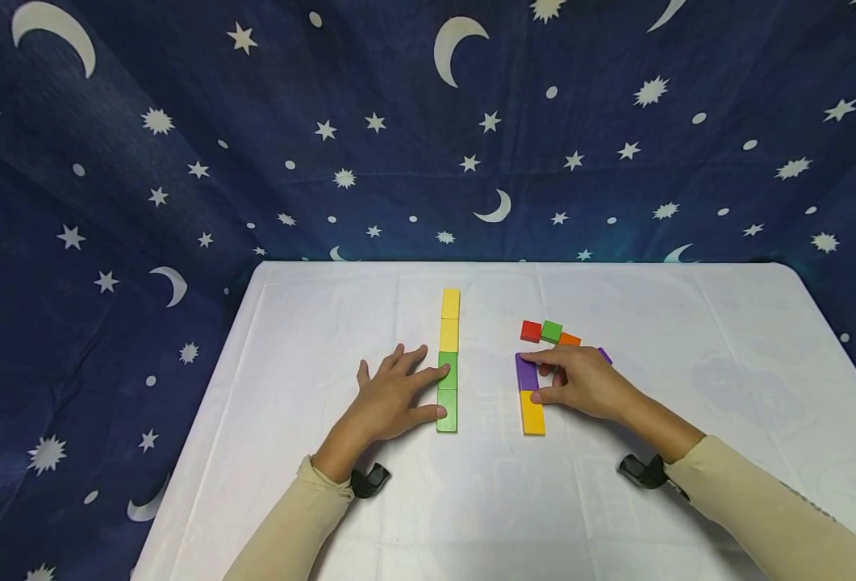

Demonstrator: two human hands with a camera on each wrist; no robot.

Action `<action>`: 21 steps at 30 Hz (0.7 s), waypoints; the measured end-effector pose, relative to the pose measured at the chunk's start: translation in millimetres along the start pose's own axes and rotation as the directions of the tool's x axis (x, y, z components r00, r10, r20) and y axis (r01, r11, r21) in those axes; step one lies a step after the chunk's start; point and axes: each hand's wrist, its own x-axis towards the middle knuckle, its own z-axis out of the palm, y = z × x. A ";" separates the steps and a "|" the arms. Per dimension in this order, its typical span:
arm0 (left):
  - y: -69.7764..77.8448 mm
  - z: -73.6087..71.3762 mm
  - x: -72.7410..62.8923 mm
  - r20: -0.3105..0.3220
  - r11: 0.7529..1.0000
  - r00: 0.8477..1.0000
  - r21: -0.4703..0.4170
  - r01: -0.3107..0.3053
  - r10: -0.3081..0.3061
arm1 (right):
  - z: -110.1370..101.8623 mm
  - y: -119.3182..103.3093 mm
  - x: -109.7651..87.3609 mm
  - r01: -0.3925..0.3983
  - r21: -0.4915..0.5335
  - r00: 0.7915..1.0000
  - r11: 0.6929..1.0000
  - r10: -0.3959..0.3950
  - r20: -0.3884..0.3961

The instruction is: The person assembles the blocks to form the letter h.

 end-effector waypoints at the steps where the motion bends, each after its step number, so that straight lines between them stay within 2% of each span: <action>1: -0.1 0.0 0.0 0.002 1.000 1.000 0.001 0.001 -0.001 | 0.1 0.1 0.0 0.001 0.000 1.000 1.000 -0.001 -0.001; 21: 0.6 -0.3 0.0 0.005 1.000 1.000 0.007 0.005 -0.005 | 0.0 0.3 0.6 0.001 0.006 1.000 1.000 -0.001 0.000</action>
